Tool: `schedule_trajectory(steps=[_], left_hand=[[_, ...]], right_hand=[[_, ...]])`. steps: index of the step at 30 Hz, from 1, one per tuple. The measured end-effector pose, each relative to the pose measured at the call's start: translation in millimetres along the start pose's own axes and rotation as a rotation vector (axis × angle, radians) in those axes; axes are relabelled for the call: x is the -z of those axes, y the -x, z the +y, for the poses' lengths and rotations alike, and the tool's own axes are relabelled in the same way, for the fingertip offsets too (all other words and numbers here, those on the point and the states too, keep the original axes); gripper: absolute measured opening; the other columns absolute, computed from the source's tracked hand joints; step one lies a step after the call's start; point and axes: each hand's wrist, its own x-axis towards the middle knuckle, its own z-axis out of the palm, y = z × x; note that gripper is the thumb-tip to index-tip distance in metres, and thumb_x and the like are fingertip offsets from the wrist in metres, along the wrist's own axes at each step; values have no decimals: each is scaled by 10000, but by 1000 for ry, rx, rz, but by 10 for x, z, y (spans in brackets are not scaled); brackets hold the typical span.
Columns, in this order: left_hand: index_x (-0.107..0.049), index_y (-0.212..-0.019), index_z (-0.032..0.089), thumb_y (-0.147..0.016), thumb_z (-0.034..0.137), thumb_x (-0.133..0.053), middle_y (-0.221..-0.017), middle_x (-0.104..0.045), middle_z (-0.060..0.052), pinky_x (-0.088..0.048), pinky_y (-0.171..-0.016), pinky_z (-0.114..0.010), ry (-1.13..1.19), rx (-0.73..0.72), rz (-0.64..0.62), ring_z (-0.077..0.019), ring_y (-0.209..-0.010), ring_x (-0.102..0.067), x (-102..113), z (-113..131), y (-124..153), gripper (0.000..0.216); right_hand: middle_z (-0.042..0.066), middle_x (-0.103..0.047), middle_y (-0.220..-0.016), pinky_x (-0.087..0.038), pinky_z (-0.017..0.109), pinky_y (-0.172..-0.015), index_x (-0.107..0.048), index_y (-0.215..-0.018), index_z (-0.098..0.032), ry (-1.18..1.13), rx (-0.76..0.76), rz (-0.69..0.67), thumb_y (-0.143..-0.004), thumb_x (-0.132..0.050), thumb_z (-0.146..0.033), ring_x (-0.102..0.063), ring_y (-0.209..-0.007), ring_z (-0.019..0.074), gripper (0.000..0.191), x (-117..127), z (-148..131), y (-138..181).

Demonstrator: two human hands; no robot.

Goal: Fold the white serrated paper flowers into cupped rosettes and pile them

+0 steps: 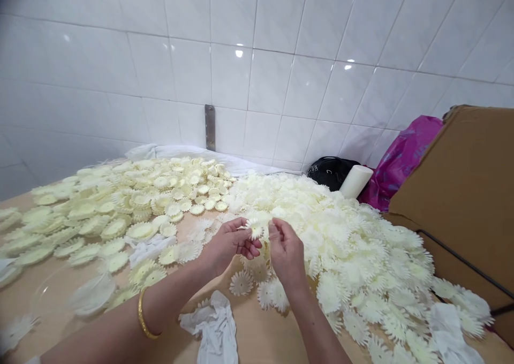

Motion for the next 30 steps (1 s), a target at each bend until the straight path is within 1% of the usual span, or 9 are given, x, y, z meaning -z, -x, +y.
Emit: schedule_trajectory(steps=[3, 5, 8, 12, 15, 18, 24, 27, 30], left_hand=[[-446, -735, 162, -653, 176, -570, -513, -583, -30, -424, -451, -234, -1, 36, -33, -139, -449, -566, 5, -13, 18, 149], [-451, -685, 161, -655, 188, -564, -507, -577, -29, -398, -419, -221, -36, 34, -31, -132, -423, -548, 7, -51, 21, 120], [-432, -585, 166, -640, 151, -534, -457, -537, -5, -358, -388, -205, -46, 7, 56, -115, -395, -510, 2, -147, 17, 117], [-423, -507, 164, -573, 65, -507, -370, -434, 37, -307, -371, -190, 21, -4, 152, -86, -357, -435, 6, -230, -11, 146], [-458, -520, 152, -572, 76, -538, -407, -452, 33, -325, -392, -193, 51, 7, 157, -76, -374, -433, 29, -169, -37, 122], [-509, -583, 137, -583, 95, -573, -505, -499, 22, -409, -509, -200, 133, -13, 125, -78, -481, -502, 50, -20, -40, 77], [-541, -680, 127, -637, 293, -656, -615, -554, 1, -444, -665, -237, 237, -40, 57, -100, -599, -568, 51, 106, 4, 207], [-558, -730, 126, -614, 291, -688, -636, -571, -1, -446, -677, -251, 203, -74, 65, -97, -593, -567, 58, 22, -4, 240], [-575, -751, 126, -648, 375, -650, -667, -582, -25, -449, -660, -277, 131, -86, -2, -121, -612, -581, 65, -62, -17, 280]], right_hand=[[5, -529, -597, -415, 280, -585, -541, -744, -160, -213, -123, -218, -773, -468, -421, -502, -578, 148, 273, -37, -9, 11], [-1, -517, -587, -405, 272, -575, -520, -698, -169, -191, -63, -177, -760, -493, -372, -488, -573, 143, 214, -79, -26, 51], [6, -490, -598, -352, 261, -548, -495, -625, -178, 153, 263, -10, -771, -451, -238, -436, -577, 140, 164, -159, -24, 131], [26, -455, -588, -298, 267, -531, -500, -560, -171, 543, 621, 61, -738, -392, -93, -380, -582, 150, 222, -260, 11, 208], [64, -515, -683, -337, 285, -572, -600, -781, -137, 621, 707, 60, -748, -370, -58, -419, -653, 172, 245, -301, 24, 227], [147, -546, -904, -376, 352, -691, -541, -1080, -61, 706, 781, 78, -764, -369, -58, -456, -828, 223, 360, -341, 37, 235], [184, -528, -1026, -356, 430, -792, -550, -1094, -66, 768, 778, 159, -769, -387, -56, -449, -959, 267, 364, -415, 33, 263], [133, -554, -978, -375, 402, -777, -579, -1042, -134, 555, 685, 127, -792, -408, -104, -479, -915, 236, 304, -347, -5, 248], [78, -580, -866, -404, 345, -741, -588, -909, -173, 241, 484, 144, -834, -401, -194, -514, -830, 195, 203, -230, -20, 194]])
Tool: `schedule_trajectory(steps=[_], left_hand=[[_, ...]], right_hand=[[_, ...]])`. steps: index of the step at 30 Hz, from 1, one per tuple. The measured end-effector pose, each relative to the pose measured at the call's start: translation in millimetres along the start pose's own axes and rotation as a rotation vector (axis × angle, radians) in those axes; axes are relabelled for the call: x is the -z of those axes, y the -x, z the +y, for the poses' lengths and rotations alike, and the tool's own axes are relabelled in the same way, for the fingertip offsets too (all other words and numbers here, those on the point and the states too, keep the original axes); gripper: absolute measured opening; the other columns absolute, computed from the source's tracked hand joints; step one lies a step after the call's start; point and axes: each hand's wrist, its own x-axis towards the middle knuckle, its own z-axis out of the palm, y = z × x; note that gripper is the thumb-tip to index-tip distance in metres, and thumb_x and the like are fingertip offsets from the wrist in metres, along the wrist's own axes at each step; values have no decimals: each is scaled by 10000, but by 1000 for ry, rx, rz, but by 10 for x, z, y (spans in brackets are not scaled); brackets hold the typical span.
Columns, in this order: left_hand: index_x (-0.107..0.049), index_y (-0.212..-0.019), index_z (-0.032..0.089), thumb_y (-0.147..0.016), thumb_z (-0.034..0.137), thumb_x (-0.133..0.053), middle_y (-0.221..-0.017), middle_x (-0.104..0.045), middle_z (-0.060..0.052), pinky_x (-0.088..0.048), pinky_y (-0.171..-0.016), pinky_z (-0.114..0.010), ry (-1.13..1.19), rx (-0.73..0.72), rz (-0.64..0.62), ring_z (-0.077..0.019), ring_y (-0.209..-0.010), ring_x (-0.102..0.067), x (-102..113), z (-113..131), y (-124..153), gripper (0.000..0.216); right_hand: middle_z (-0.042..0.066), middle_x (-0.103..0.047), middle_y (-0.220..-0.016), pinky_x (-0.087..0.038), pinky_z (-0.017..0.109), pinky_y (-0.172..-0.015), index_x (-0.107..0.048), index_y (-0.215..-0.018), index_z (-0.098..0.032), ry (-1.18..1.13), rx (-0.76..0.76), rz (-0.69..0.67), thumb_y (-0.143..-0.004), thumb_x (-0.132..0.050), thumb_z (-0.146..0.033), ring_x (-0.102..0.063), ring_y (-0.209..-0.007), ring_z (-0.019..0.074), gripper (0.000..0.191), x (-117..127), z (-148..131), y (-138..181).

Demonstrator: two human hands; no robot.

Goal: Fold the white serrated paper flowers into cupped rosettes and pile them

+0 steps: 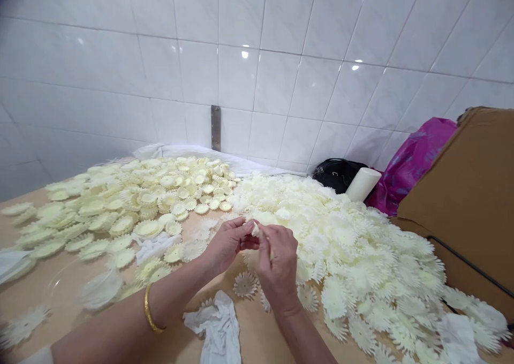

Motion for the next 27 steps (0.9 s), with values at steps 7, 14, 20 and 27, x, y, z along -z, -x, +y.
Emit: schedule_trajectory(steps=[7, 14, 20, 27], left_hand=[[-584, -700, 142, -678, 452, -593, -585, -478, 22, -388, -544, -209, -173, -82, -2, -68, -530, -470, 7, -60, 30, 310], [-537, -690, 130, -662, 305, -658, -597, -515, 7, -437, -557, -221, 155, 87, 3, -80, -534, -516, -61, -44, 9, 215], [-509, -633, 134, -658, 203, -655, -614, -559, -19, -484, -605, -237, 250, 171, 104, -102, -576, -555, -177, 63, 66, 164], [-456, -592, 150, -653, 170, -629, -444, -439, 45, -362, -391, -184, 2, 132, 119, -68, -384, -466, -46, 8, 3, 185]], right_hand=[[17, -554, -655, -391, 249, -573, -563, -755, -161, -268, -402, -204, -843, -364, -394, -507, -621, 148, 319, 79, 56, -98], [-11, -500, -562, -349, 230, -519, -484, -652, -178, -68, -229, -120, -832, -402, -274, -446, -526, 122, 220, 68, 40, -38], [43, -531, -638, -344, 301, -628, -565, -726, -161, 254, 147, -7, -819, -380, -150, -453, -635, 169, 207, 11, 78, 5], [28, -510, -731, -375, 273, -631, -497, -750, -177, -3, -77, 18, -840, -407, -237, -472, -689, 152, 141, 30, 45, -38]])
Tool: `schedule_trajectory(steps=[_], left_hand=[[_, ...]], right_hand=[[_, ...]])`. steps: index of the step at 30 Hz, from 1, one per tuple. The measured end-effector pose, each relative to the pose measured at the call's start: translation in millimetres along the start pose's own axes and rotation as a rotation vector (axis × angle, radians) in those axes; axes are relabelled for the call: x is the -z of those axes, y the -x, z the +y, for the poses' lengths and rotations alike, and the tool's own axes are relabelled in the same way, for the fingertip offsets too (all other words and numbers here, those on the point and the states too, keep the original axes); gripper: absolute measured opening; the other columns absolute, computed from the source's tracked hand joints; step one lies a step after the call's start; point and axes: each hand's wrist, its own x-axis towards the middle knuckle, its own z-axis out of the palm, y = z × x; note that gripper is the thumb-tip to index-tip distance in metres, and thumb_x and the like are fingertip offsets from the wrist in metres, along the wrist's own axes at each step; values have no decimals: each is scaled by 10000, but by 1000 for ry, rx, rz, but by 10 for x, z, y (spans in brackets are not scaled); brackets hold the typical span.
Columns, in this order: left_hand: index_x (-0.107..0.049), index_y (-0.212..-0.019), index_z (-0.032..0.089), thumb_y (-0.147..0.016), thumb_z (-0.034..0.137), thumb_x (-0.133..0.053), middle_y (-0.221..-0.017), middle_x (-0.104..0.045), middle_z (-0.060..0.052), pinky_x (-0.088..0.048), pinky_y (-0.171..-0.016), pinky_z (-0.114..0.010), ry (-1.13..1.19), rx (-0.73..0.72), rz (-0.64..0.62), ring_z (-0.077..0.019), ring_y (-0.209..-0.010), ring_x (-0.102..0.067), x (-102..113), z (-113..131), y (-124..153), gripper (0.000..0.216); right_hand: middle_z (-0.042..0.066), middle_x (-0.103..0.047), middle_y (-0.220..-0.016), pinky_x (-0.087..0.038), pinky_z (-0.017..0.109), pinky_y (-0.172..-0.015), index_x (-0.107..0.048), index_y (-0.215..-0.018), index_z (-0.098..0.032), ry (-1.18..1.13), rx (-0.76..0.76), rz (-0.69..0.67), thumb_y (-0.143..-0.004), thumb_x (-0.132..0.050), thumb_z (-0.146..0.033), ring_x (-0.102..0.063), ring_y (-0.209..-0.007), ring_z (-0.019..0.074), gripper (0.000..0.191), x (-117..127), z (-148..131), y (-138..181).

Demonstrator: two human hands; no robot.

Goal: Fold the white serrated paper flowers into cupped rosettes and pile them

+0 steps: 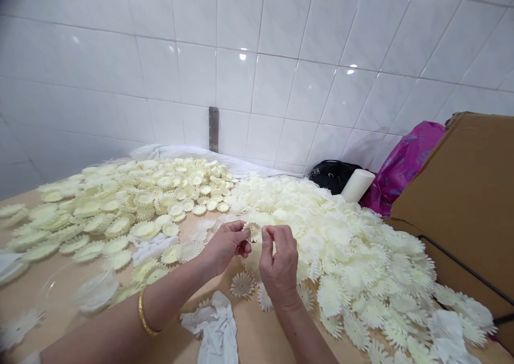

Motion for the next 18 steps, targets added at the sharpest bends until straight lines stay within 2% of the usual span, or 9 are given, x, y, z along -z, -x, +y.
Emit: schedule_trajectory(steps=[3, 6, 10, 12, 15, 17, 18], left_hand=[[-470, -614, 151, -618, 222, -665, -442, -447, 46, -324, -365, -187, -107, -30, -96, -63, -357, -435, 3, -8, 18, 208], [-489, -686, 151, -546, 216, -720, -484, -486, 37, -368, -414, -207, -106, -10, -126, -82, -405, -481, -34, 2, 63, 278], [-501, -660, 144, -561, 317, -715, -553, -539, -4, -401, -475, -235, -193, 6, -155, -99, -465, -514, -26, 4, 86, 293], [-504, -597, 134, -594, 376, -681, -561, -544, -18, -403, -501, -239, -252, -15, -203, -93, -478, -506, -9, -10, 86, 300], [-499, -554, 133, -606, 395, -662, -513, -514, -2, -387, -515, -233, -267, -55, -208, -79, -467, -474, -13, -42, 94, 312], [-468, -540, 145, -605, 377, -663, -480, -486, 18, -367, -499, -227, -246, -50, -170, -73, -444, -454, -32, -62, 100, 310], [-447, -534, 152, -602, 363, -665, -467, -475, 26, -358, -490, -225, -234, -37, -152, -73, -435, -449, -42, -68, 101, 311]], right_hand=[[26, -515, -732, -374, 267, -621, -492, -748, -177, -33, -88, -11, -824, -435, -287, -469, -682, 151, 145, 26, 46, -33], [-24, -435, -568, -329, 245, -531, -425, -610, -187, -88, -246, -77, -822, -424, -321, -398, -547, 120, 251, 62, 75, -64], [-63, -306, -481, -258, 226, -451, -360, -539, -192, -341, -469, -101, -779, -472, -391, -293, -468, 91, 331, 100, 60, -104], [-64, -342, -486, -286, 222, -460, -376, -530, -189, -587, -589, -131, -723, -538, -421, -321, -470, 87, 342, 101, 53, -121], [-47, -452, -505, -324, 229, -456, -465, -563, -175, -935, -801, -281, -630, -625, -423, -386, -456, 89, 303, 83, 66, -135], [-36, -490, -506, -318, 230, -432, -514, -601, -163, -1045, -911, -368, -592, -656, -407, -405, -434, 91, 282, 64, 82, -136], [-36, -494, -502, -314, 229, -424, -524, -611, -161, -1062, -937, -371, -586, -663, -402, -409, -427, 92, 279, 54, 88, -134]])
